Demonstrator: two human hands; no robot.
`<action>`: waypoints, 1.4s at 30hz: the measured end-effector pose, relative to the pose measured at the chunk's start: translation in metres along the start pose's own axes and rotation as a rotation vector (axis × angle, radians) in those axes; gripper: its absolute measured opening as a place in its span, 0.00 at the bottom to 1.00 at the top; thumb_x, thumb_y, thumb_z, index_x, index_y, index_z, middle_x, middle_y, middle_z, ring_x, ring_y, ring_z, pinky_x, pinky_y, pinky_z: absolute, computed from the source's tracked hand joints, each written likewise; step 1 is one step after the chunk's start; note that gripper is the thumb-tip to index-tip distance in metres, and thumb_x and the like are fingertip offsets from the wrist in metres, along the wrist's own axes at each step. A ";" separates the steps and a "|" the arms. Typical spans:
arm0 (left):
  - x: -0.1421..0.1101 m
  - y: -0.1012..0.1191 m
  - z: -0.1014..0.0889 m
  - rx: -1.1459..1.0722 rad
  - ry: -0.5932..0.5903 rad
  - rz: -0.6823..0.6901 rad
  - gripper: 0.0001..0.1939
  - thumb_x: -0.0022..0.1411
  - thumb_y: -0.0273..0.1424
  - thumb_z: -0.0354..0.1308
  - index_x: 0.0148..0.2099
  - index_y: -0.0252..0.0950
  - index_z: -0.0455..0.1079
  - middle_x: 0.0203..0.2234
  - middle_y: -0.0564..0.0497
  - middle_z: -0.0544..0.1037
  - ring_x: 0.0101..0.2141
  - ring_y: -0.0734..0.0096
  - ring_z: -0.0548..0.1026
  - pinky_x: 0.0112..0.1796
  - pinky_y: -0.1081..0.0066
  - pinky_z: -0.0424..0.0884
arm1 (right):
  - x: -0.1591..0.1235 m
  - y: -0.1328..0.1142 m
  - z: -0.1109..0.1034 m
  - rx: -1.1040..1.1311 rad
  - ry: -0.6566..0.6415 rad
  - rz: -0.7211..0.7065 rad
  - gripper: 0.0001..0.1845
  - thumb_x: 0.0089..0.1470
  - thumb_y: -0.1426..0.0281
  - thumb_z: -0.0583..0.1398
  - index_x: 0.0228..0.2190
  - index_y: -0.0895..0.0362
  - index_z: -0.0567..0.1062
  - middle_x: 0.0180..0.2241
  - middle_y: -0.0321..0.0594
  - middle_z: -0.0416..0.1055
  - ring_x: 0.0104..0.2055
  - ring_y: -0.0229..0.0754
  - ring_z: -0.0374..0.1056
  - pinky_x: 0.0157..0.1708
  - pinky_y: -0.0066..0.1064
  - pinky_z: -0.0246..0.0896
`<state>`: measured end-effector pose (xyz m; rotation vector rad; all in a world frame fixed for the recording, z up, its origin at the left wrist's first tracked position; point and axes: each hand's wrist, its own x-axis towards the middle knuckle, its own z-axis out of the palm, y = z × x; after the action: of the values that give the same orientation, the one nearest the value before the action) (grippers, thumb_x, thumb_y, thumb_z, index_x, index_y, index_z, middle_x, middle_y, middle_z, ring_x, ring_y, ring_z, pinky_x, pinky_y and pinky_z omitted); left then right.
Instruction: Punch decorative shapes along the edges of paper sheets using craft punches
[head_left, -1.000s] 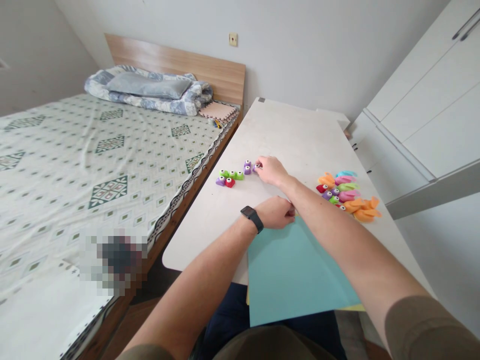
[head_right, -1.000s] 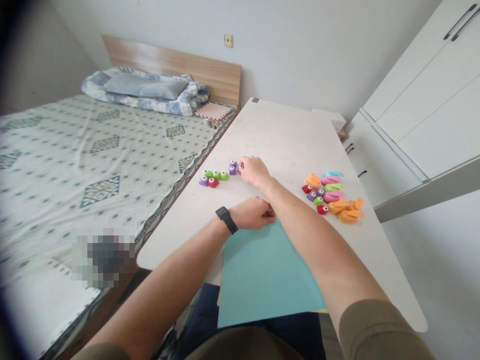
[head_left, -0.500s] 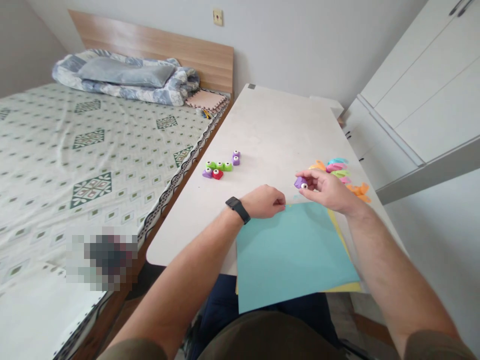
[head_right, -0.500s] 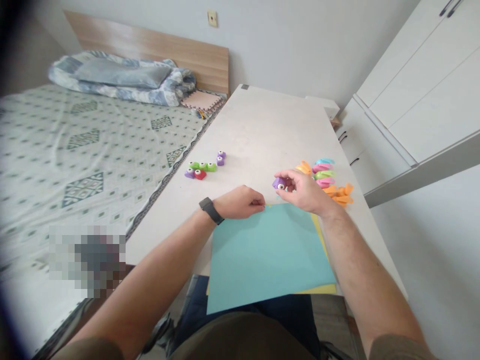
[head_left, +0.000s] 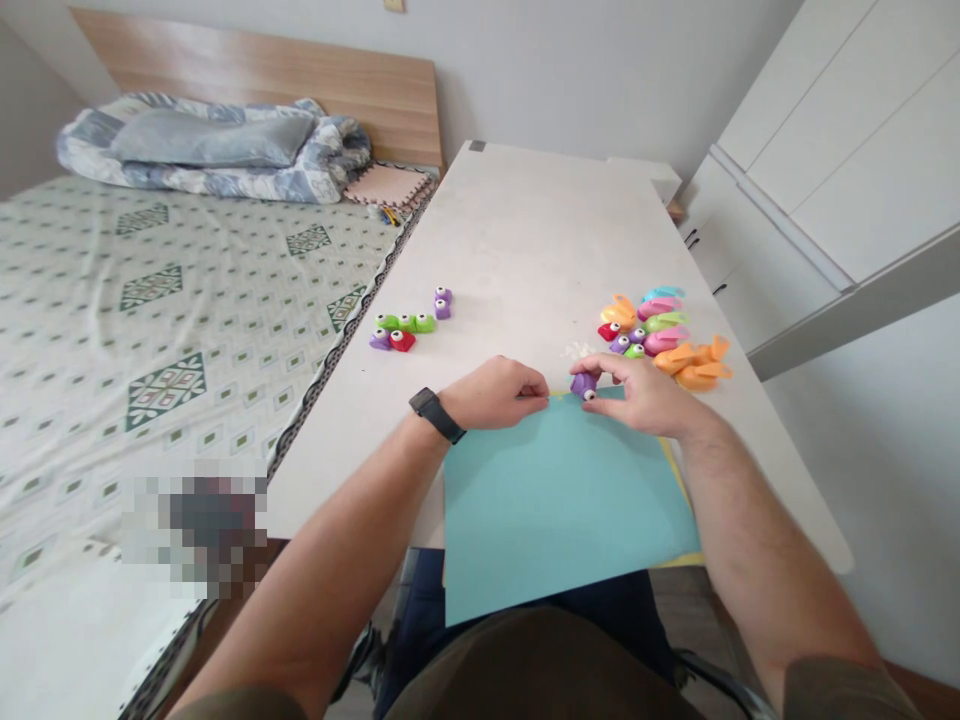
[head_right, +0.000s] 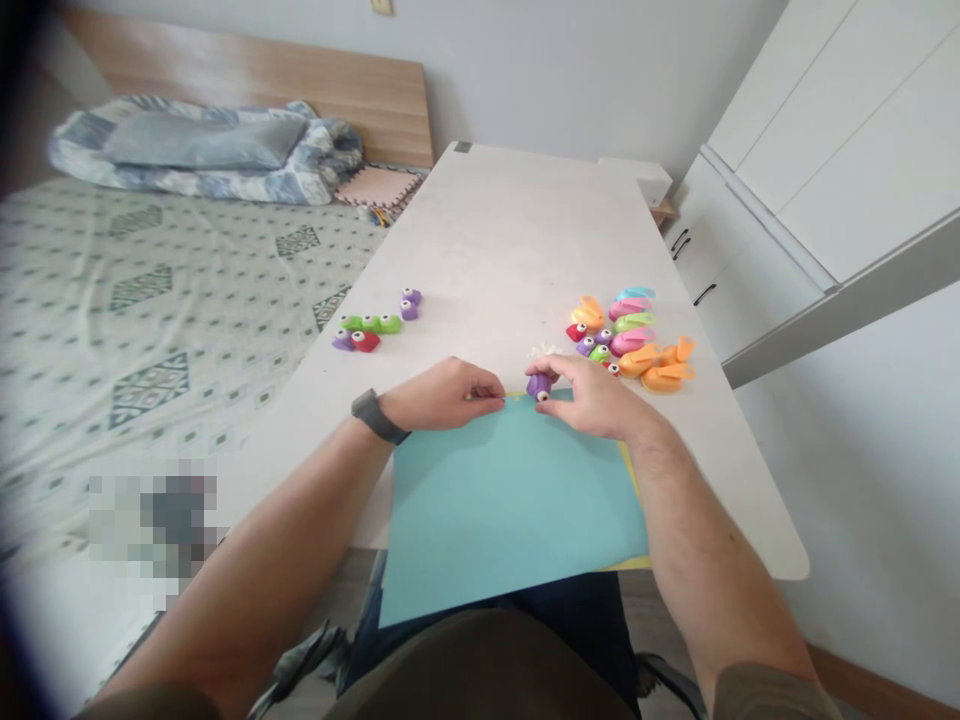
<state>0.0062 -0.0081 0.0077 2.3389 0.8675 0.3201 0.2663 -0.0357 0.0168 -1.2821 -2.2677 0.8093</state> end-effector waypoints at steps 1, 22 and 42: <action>0.000 0.000 0.000 0.002 0.001 -0.002 0.11 0.64 0.31 0.56 0.41 0.36 0.80 0.32 0.51 0.83 0.31 0.72 0.76 0.34 0.75 0.67 | -0.001 0.000 0.001 -0.002 -0.004 -0.004 0.22 0.52 0.69 0.66 0.51 0.48 0.76 0.48 0.39 0.77 0.49 0.48 0.72 0.51 0.43 0.68; 0.001 -0.001 0.001 0.028 0.020 0.025 0.12 0.65 0.30 0.55 0.42 0.37 0.80 0.33 0.51 0.83 0.32 0.71 0.77 0.36 0.74 0.68 | -0.001 0.000 0.011 -0.058 0.025 -0.060 0.25 0.54 0.70 0.65 0.54 0.46 0.75 0.49 0.40 0.76 0.51 0.50 0.71 0.54 0.45 0.66; 0.000 0.004 0.000 0.054 0.055 0.057 0.12 0.64 0.29 0.55 0.43 0.38 0.81 0.34 0.52 0.84 0.34 0.70 0.79 0.39 0.73 0.70 | -0.004 -0.001 0.014 -0.010 -0.035 -0.036 0.22 0.56 0.66 0.65 0.52 0.51 0.74 0.49 0.44 0.75 0.50 0.50 0.71 0.52 0.44 0.67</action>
<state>0.0087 -0.0103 0.0107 2.4182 0.8464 0.3908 0.2588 -0.0433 0.0068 -1.2371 -2.3188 0.8148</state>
